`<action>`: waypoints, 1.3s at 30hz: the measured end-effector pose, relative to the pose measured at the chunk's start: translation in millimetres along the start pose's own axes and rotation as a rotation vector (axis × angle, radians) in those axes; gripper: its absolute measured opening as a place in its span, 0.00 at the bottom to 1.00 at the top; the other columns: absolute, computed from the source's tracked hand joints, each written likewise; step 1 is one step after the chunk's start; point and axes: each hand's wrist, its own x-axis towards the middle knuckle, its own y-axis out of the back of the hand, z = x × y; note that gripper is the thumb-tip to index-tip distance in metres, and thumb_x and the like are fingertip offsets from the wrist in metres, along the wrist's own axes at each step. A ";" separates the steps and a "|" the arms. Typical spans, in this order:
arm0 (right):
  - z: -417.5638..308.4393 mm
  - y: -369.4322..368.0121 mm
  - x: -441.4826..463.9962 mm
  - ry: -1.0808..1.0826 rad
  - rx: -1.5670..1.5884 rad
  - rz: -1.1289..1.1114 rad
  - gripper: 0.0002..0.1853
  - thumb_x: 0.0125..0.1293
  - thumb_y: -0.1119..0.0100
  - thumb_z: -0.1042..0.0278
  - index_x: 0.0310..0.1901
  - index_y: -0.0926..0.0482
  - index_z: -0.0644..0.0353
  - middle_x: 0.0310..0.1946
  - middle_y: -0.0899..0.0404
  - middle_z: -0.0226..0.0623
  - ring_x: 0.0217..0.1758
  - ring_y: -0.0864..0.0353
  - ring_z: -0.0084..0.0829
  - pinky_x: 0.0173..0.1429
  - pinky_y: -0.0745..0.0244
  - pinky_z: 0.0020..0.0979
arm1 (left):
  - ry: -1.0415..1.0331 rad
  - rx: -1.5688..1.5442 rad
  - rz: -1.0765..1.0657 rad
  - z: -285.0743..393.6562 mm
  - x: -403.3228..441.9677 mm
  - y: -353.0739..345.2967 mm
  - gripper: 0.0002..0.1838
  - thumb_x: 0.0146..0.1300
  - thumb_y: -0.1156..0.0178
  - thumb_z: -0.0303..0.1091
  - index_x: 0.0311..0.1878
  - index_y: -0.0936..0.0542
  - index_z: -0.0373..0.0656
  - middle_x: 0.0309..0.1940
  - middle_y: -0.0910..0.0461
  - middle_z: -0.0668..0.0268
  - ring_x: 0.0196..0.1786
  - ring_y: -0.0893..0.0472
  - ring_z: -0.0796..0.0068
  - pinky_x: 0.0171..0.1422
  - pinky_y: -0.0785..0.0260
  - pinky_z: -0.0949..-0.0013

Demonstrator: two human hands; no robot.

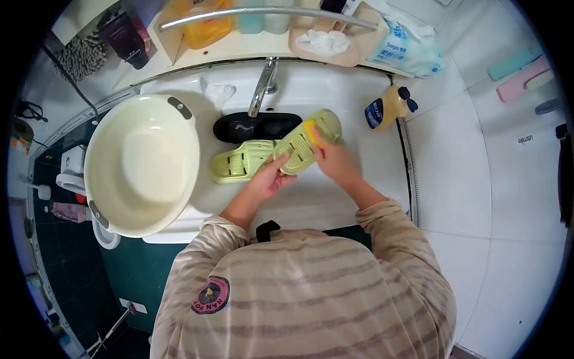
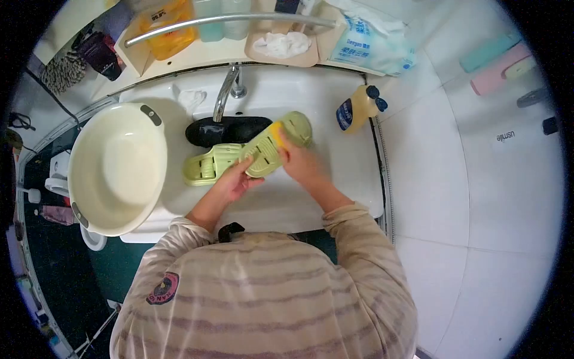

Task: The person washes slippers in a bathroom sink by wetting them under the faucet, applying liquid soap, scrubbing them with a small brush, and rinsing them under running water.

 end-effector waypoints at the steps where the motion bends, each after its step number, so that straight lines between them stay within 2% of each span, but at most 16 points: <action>1: -7.8 -4.1 -4.0 0.002 -0.005 0.009 0.29 0.65 0.45 0.68 0.68 0.37 0.45 0.21 0.25 0.45 0.20 0.26 0.37 0.32 0.29 0.34 | -0.119 0.094 -0.004 2.0 1.8 2.2 0.22 0.69 0.46 0.40 0.64 0.34 0.48 0.58 0.27 0.61 0.56 0.24 0.69 0.59 0.27 0.61; 3: -20.1 -14.5 -17.8 0.248 0.290 0.028 0.28 0.66 0.46 0.66 0.68 0.37 0.45 0.26 0.22 0.48 0.22 0.23 0.41 0.32 0.27 0.34 | -0.136 0.104 0.059 15.4 -20.4 6.2 0.22 0.66 0.44 0.35 0.63 0.34 0.48 0.57 0.26 0.62 0.55 0.23 0.70 0.58 0.27 0.62; 10: -35.1 3.7 -35.2 0.070 0.454 -0.025 0.29 0.66 0.45 0.70 0.68 0.37 0.48 0.28 0.22 0.47 0.21 0.26 0.32 0.31 0.29 0.28 | -0.189 0.149 0.233 9.1 -110.8 23.1 0.23 0.64 0.44 0.25 0.62 0.34 0.44 0.51 0.25 0.66 0.48 0.23 0.78 0.44 0.28 0.74; 14: -0.3 15.7 -26.5 -0.007 0.365 0.494 0.29 0.66 0.44 0.66 0.68 0.38 0.57 0.51 0.24 0.47 0.39 0.23 0.29 0.44 0.27 0.28 | -0.224 0.041 0.072 4.5 -113.8 9.4 0.24 0.65 0.45 0.25 0.64 0.36 0.46 0.54 0.26 0.67 0.54 0.25 0.77 0.54 0.29 0.73; 17: 43.1 20.6 -20.1 0.140 0.309 0.611 0.31 0.68 0.44 0.65 0.70 0.42 0.58 0.41 0.22 0.31 0.31 0.29 0.16 0.36 0.31 0.19 | -0.237 -0.033 0.087 9.5 -107.1 16.8 0.24 0.66 0.46 0.25 0.64 0.36 0.47 0.55 0.26 0.67 0.55 0.25 0.76 0.56 0.29 0.71; 19: 45.8 31.0 -26.3 -0.310 0.681 0.340 0.30 0.68 0.44 0.61 0.69 0.40 0.58 0.32 0.26 0.27 0.28 0.31 0.14 0.30 0.35 0.15 | -0.275 -0.068 0.048 13.7 -104.0 13.5 0.24 0.66 0.46 0.25 0.64 0.36 0.47 0.56 0.27 0.67 0.56 0.25 0.76 0.56 0.29 0.69; 20: 34.0 42.7 -29.5 -0.307 0.680 0.337 0.30 0.68 0.44 0.61 0.69 0.40 0.58 0.32 0.26 0.27 0.28 0.31 0.14 0.30 0.35 0.15 | -0.278 -0.009 0.104 16.6 -104.3 10.2 0.23 0.67 0.46 0.26 0.64 0.36 0.47 0.55 0.26 0.68 0.56 0.25 0.76 0.56 0.28 0.69; 22: 11.6 60.0 -33.7 -0.499 1.296 -0.036 0.28 0.68 0.44 0.60 0.67 0.38 0.56 0.27 0.31 0.23 0.23 0.37 0.12 0.23 0.43 0.15 | -0.281 0.055 0.161 19.0 -104.6 11.5 0.23 0.67 0.46 0.26 0.65 0.36 0.47 0.55 0.26 0.68 0.56 0.25 0.76 0.55 0.28 0.69; 25: 4.3 39.8 -28.9 -0.403 1.349 -0.159 0.27 0.68 0.43 0.62 0.66 0.37 0.54 0.29 0.30 0.22 0.20 0.39 0.11 0.20 0.46 0.17 | -0.372 0.180 0.257 27.3 -108.9 20.6 0.29 0.63 0.39 0.30 0.66 0.37 0.47 0.59 0.30 0.63 0.60 0.28 0.68 0.60 0.31 0.63; 27: -1.5 18.3 -21.7 -0.400 1.373 -0.243 0.28 0.67 0.43 0.61 0.67 0.38 0.54 0.31 0.28 0.23 0.23 0.37 0.12 0.21 0.44 0.17 | -0.877 1.592 0.723 38.9 -121.8 7.2 0.39 0.53 0.31 0.37 0.68 0.38 0.50 0.64 0.36 0.57 0.66 0.35 0.54 0.67 0.40 0.53; 28: -5.1 8.8 -16.3 -0.392 1.384 -0.337 0.29 0.67 0.42 0.60 0.67 0.38 0.54 0.34 0.26 0.23 0.25 0.35 0.12 0.23 0.42 0.16 | -0.835 1.944 0.647 46.0 -125.9 -6.5 0.47 0.44 0.28 0.44 0.70 0.39 0.52 0.67 0.41 0.52 0.68 0.42 0.42 0.71 0.50 0.45; 29: -10.1 1.9 -10.5 -0.390 1.388 -0.345 0.29 0.67 0.42 0.60 0.67 0.38 0.54 0.34 0.26 0.23 0.25 0.35 0.12 0.23 0.42 0.16 | -0.829 1.948 0.655 46.6 -120.4 -18.3 0.47 0.44 0.28 0.44 0.70 0.39 0.52 0.67 0.41 0.52 0.68 0.42 0.42 0.71 0.50 0.45; 31: -15.9 -8.4 4.0 -0.528 1.465 -0.496 0.29 0.67 0.42 0.61 0.66 0.37 0.55 0.38 0.23 0.27 0.32 0.26 0.14 0.28 0.33 0.18 | -0.817 2.053 0.166 46.6 -99.6 -40.3 0.48 0.42 0.28 0.46 0.69 0.38 0.52 0.65 0.41 0.50 0.65 0.39 0.45 0.68 0.47 0.44; 33: 6.0 -37.6 30.7 -0.442 1.435 -0.458 0.30 0.67 0.43 0.58 0.67 0.38 0.58 0.45 0.22 0.31 0.40 0.21 0.22 0.36 0.26 0.25 | -0.816 2.059 0.211 44.5 -60.4 -21.9 0.51 0.40 0.29 0.51 0.70 0.39 0.53 0.64 0.40 0.49 0.62 0.37 0.45 0.65 0.45 0.45; 36: 47.5 -71.3 53.2 -0.064 0.593 -0.011 0.31 0.69 0.48 0.55 0.69 0.41 0.59 0.46 0.21 0.50 0.40 0.19 0.44 0.46 0.25 0.39 | -0.732 2.114 0.297 33.5 -25.5 -5.9 0.55 0.36 0.31 0.60 0.71 0.40 0.57 0.63 0.39 0.50 0.57 0.34 0.48 0.60 0.43 0.47; 39: 13.9 -23.7 8.2 -0.144 0.306 -0.039 0.29 0.68 0.49 0.59 0.69 0.41 0.54 0.39 0.21 0.58 0.38 0.19 0.52 0.45 0.25 0.43 | -0.595 2.171 0.421 29.6 -2.7 2.6 0.57 0.35 0.33 0.65 0.72 0.43 0.58 0.62 0.38 0.52 0.53 0.33 0.51 0.55 0.42 0.51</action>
